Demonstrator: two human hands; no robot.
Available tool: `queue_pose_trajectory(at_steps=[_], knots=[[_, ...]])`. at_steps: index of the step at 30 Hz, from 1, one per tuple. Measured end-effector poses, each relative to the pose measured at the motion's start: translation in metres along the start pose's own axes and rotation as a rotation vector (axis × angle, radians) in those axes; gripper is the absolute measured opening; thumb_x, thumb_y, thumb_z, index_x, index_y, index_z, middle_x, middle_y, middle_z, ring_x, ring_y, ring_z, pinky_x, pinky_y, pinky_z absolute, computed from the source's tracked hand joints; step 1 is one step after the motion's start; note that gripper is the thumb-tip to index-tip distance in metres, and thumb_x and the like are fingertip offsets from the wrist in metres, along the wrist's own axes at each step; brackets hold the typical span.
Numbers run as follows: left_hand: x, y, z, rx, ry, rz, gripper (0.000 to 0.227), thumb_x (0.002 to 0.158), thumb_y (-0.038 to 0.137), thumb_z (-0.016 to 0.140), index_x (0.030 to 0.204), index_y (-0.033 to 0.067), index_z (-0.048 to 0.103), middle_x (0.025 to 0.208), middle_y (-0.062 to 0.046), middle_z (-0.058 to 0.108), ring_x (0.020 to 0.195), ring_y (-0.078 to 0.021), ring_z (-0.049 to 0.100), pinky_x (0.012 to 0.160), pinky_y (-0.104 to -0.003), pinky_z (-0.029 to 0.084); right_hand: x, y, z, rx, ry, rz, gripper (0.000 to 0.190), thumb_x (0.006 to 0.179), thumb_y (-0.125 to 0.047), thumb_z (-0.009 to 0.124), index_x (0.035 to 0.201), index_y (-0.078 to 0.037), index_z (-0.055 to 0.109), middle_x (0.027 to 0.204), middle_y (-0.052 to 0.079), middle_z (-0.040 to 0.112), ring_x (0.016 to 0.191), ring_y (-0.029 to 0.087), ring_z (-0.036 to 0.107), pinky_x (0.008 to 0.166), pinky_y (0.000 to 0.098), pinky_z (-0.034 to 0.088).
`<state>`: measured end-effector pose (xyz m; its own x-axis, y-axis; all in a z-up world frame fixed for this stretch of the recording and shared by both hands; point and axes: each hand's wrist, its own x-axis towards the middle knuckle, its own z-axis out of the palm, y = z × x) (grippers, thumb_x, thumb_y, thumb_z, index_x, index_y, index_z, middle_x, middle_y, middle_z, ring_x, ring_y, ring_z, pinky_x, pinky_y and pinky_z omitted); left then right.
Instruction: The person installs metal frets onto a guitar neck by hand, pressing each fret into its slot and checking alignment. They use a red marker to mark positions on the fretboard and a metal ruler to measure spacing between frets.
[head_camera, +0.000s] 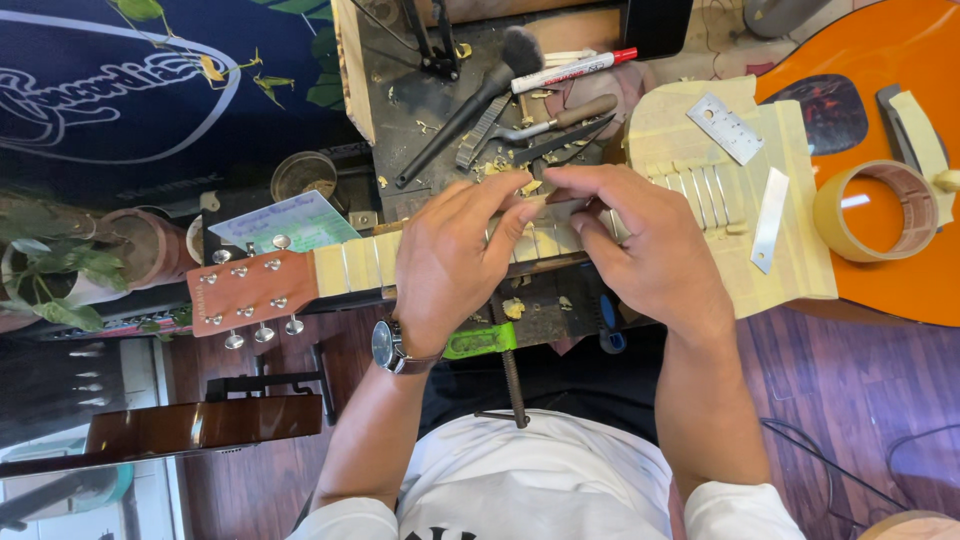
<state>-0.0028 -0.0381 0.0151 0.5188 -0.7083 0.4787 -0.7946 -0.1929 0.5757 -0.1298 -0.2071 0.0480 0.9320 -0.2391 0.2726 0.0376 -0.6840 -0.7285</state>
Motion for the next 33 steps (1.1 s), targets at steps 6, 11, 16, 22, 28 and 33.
queue_pose_trajectory(at_steps=[6, 11, 16, 22, 28, 33], knots=[[0.001, 0.001, 0.002, -0.006, 0.009, 0.064, 0.021, 0.11, 0.024, 0.066, 0.122, 0.0083, 0.073, 0.103, -0.007, 0.078, 0.088, -0.0294, 0.067, 0.077, -0.043, 0.053, 0.002, -0.004, 0.009, 0.003, 0.175, -0.057, 0.025, 0.097, 0.017, 0.067, 0.112, -0.001, 0.075, 0.113, 0.014, 0.079, 0.106, 0.026, 0.076, 0.095, 0.0347, 0.059], [0.001, 0.0, 0.002, -0.086, 0.012, 0.088, 0.014, 0.109, 0.014, 0.069, 0.12, 0.0093, 0.075, 0.11, -0.005, 0.08, 0.09, -0.0272, 0.069, 0.082, -0.038, 0.056, 0.0, 0.003, 0.014, 0.051, 0.27, -0.081, 0.026, 0.093, 0.021, 0.069, 0.099, -0.004, 0.074, 0.123, 0.019, 0.075, 0.119, 0.031, 0.075, 0.102, 0.037, 0.06], [-0.001, 0.002, 0.004, -0.041, 0.041, 0.052, 0.019, 0.106, 0.025, 0.073, 0.113, 0.0089, 0.079, 0.105, -0.003, 0.082, 0.096, -0.0247, 0.076, 0.078, -0.039, 0.059, 0.0, 0.005, 0.015, 0.134, 0.24, 0.049, 0.024, 0.091, 0.017, 0.071, 0.099, -0.005, 0.077, 0.116, 0.019, 0.076, 0.115, 0.026, 0.075, 0.093, 0.0319, 0.058], [0.004, 0.006, 0.0, -0.055, -0.018, -0.058, 0.023, 0.108, 0.028, 0.064, 0.111, 0.0106, 0.078, 0.109, -0.001, 0.083, 0.1, -0.0234, 0.077, 0.078, -0.04, 0.059, 0.0, -0.001, 0.015, 0.268, 0.242, 0.098, 0.011, 0.095, 0.01, 0.072, 0.102, 0.001, 0.076, 0.115, 0.021, 0.075, 0.112, 0.027, 0.074, 0.092, 0.0303, 0.061], [0.011, 0.008, -0.004, -0.194, -0.023, -0.149, 0.009, 0.103, 0.02, 0.073, 0.105, 0.0112, 0.076, 0.104, 0.0, 0.081, 0.095, -0.0188, 0.075, 0.071, -0.032, 0.055, 0.003, -0.002, 0.011, 0.155, 0.249, -0.021, 0.008, 0.098, 0.008, 0.075, 0.104, 0.003, 0.078, 0.116, 0.02, 0.077, 0.109, 0.028, 0.075, 0.099, 0.0354, 0.06], [0.01, 0.008, 0.001, -0.202, -0.094, -0.183, 0.021, 0.103, 0.014, 0.072, 0.123, 0.015, 0.068, 0.099, 0.001, 0.078, 0.095, -0.02, 0.071, 0.084, -0.035, 0.054, 0.005, 0.001, 0.015, 0.016, 0.254, -0.031, 0.03, 0.094, 0.016, 0.069, 0.121, 0.004, 0.075, 0.132, 0.022, 0.066, 0.112, 0.028, 0.072, 0.094, 0.0336, 0.063]])
